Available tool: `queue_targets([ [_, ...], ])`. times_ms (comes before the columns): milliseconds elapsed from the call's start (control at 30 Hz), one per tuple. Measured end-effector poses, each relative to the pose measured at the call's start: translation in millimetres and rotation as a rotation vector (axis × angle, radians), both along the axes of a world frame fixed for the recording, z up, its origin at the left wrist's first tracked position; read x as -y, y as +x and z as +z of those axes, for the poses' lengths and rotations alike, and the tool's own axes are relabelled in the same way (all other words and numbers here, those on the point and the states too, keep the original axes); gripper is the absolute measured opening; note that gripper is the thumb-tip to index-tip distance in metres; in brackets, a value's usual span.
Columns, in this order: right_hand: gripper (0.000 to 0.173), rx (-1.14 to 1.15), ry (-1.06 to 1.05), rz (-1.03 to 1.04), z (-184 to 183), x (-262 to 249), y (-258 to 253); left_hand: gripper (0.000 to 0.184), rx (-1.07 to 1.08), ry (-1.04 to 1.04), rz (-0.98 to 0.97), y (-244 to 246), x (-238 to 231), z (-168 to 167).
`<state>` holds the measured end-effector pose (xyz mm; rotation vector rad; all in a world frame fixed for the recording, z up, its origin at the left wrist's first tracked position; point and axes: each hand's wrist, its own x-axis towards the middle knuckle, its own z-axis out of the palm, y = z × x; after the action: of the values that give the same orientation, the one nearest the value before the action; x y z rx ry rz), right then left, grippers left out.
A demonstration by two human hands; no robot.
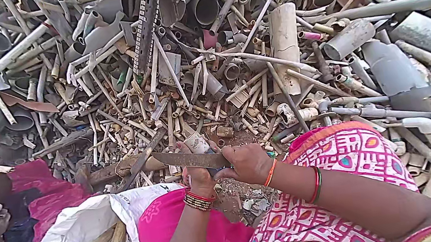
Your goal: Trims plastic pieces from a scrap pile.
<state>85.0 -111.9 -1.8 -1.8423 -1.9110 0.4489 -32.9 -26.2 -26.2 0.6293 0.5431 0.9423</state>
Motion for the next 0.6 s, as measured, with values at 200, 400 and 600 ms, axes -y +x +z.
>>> queue_targets([
  [200, 0.064, -0.064, 0.243, 0.038, -15.9, -5.4, 4.2, 0.082, -0.005, 0.014, -0.014, 2.0, -3.7, 2.3],
  [400, 0.073, -0.319, 0.586, -0.154, -43.7, -11.1, -7.5, 0.071, 0.090, 0.037, 0.147, 9.9, -4.5, 21.9],
  [600, 0.071, -0.200, 0.473, -0.170, -37.3, -2.3, -11.1, 0.071, 0.134, 0.001, 0.128, 5.1, -3.2, 22.2],
])
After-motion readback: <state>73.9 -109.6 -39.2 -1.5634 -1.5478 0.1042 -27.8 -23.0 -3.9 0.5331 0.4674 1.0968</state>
